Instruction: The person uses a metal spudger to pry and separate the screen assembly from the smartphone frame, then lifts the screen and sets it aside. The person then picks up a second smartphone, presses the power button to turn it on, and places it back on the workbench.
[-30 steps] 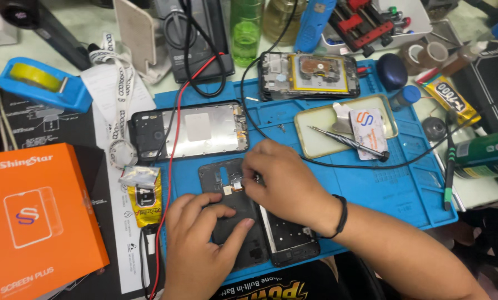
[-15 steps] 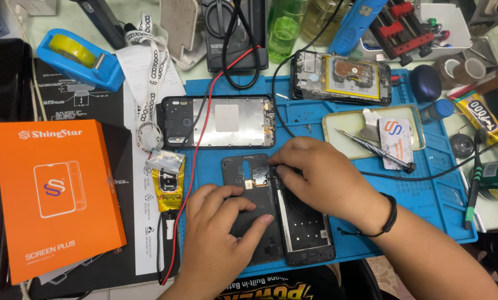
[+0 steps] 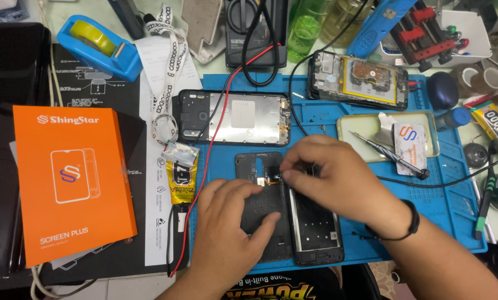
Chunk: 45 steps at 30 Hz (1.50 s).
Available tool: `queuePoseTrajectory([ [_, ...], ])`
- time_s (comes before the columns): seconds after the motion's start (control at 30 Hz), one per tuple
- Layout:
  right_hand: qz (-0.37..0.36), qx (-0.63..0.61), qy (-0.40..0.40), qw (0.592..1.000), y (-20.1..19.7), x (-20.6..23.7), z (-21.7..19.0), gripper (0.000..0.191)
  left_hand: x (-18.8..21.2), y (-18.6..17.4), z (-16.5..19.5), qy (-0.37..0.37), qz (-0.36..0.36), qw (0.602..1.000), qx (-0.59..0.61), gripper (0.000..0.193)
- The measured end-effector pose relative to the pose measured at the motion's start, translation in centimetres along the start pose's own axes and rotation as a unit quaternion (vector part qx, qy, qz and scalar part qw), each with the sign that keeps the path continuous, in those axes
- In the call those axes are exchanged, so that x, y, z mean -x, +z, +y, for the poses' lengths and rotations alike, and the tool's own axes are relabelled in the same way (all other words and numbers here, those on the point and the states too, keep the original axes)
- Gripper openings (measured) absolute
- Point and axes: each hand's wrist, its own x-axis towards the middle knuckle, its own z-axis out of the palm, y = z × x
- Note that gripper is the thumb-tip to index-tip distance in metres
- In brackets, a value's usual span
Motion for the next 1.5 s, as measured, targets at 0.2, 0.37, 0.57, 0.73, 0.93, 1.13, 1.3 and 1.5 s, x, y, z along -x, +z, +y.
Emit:
queuePoseTrajectory([
  [0.2,0.015,0.055,-0.108,0.993,1.1,0.9,-0.6,0.016,0.3,0.1,-0.1,-0.045,0.003,0.999,0.009,0.053],
  [0.37,0.028,0.148,-0.056,0.987,-1.4,0.9,0.6,0.021,0.2,-0.3,-0.1,-0.012,-0.026,0.999,-0.018,0.067],
  [0.57,-0.017,0.151,-0.108,0.983,-0.9,0.2,2.2,0.015,-0.2,-0.3,0.0,-0.01,-0.038,0.999,-0.028,0.072],
  [0.73,-0.105,0.126,-0.086,0.983,-1.8,-1.0,2.8,0.015,-0.2,-0.4,0.1,-0.017,-0.043,0.999,-0.026,0.071],
  [0.93,-0.177,0.139,-0.056,0.973,-2.0,-2.5,2.9,0.014,-0.1,-0.3,-0.1,-0.027,-0.055,0.998,-0.033,0.075],
  [1.13,-0.182,0.178,-0.088,0.963,-1.6,-2.7,3.2,0.014,0.0,-0.2,-0.3,-0.026,-0.063,0.997,-0.044,0.076],
  [1.3,-0.16,0.157,-0.088,0.971,-1.4,-2.4,3.2,0.014,0.0,-0.2,-0.1,-0.033,-0.069,0.996,-0.047,0.076],
  [1.5,-0.089,0.04,-0.038,0.995,-2.0,-1.8,2.2,0.02,0.7,-1.3,0.5,-0.049,-0.07,0.996,-0.003,0.081],
])
